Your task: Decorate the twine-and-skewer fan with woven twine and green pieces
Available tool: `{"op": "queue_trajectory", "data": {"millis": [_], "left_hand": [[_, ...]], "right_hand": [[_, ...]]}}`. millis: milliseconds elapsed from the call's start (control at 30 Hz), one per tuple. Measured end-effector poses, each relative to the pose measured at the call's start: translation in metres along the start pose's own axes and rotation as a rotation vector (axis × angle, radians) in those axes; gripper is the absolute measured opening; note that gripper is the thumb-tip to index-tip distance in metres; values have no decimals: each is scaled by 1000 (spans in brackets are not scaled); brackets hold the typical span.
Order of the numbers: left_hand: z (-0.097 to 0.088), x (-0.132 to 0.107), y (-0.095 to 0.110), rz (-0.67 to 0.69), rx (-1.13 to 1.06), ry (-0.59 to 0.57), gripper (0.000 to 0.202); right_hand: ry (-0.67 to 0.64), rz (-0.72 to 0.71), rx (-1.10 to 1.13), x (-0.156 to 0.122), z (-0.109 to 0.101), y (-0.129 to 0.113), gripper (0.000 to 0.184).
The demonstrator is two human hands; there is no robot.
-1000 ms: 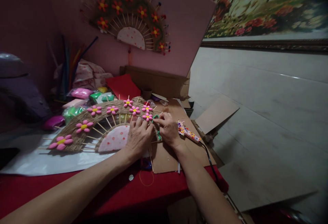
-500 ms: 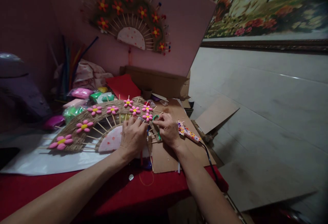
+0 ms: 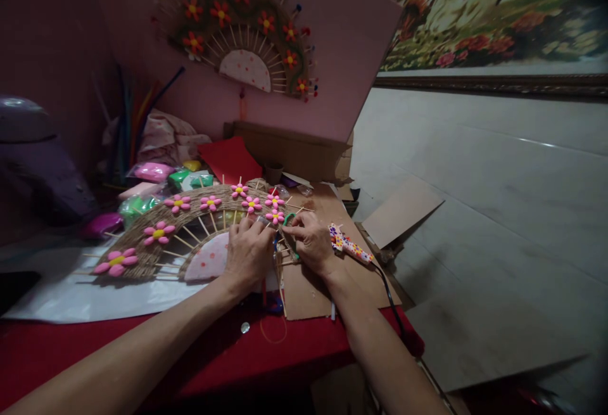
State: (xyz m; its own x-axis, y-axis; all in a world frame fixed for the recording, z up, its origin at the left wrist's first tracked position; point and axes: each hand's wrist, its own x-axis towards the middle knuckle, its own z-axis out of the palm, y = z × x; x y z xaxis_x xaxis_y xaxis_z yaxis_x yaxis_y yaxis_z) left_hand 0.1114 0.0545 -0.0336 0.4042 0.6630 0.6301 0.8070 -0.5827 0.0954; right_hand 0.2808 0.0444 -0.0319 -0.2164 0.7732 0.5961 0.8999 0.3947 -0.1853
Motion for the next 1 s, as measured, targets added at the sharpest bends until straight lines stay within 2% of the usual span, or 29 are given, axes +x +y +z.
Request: {"op": "queue_trajectory", "data": {"millis": [133, 367, 700, 1000], "left_hand": [[1, 0, 0, -6, -11, -8, 17], [-1, 0, 1, -16, -21, -13, 17], [2, -1, 1, -4, -30, -9, 18], [3, -1, 2, 6, -40, -2, 16]], "right_hand": [[40, -8, 49, 0, 1, 1, 28], [258, 85, 127, 1, 0, 6, 35], [42, 86, -22, 5, 2, 1, 33], [139, 144, 6, 5, 1, 8, 39]]}}
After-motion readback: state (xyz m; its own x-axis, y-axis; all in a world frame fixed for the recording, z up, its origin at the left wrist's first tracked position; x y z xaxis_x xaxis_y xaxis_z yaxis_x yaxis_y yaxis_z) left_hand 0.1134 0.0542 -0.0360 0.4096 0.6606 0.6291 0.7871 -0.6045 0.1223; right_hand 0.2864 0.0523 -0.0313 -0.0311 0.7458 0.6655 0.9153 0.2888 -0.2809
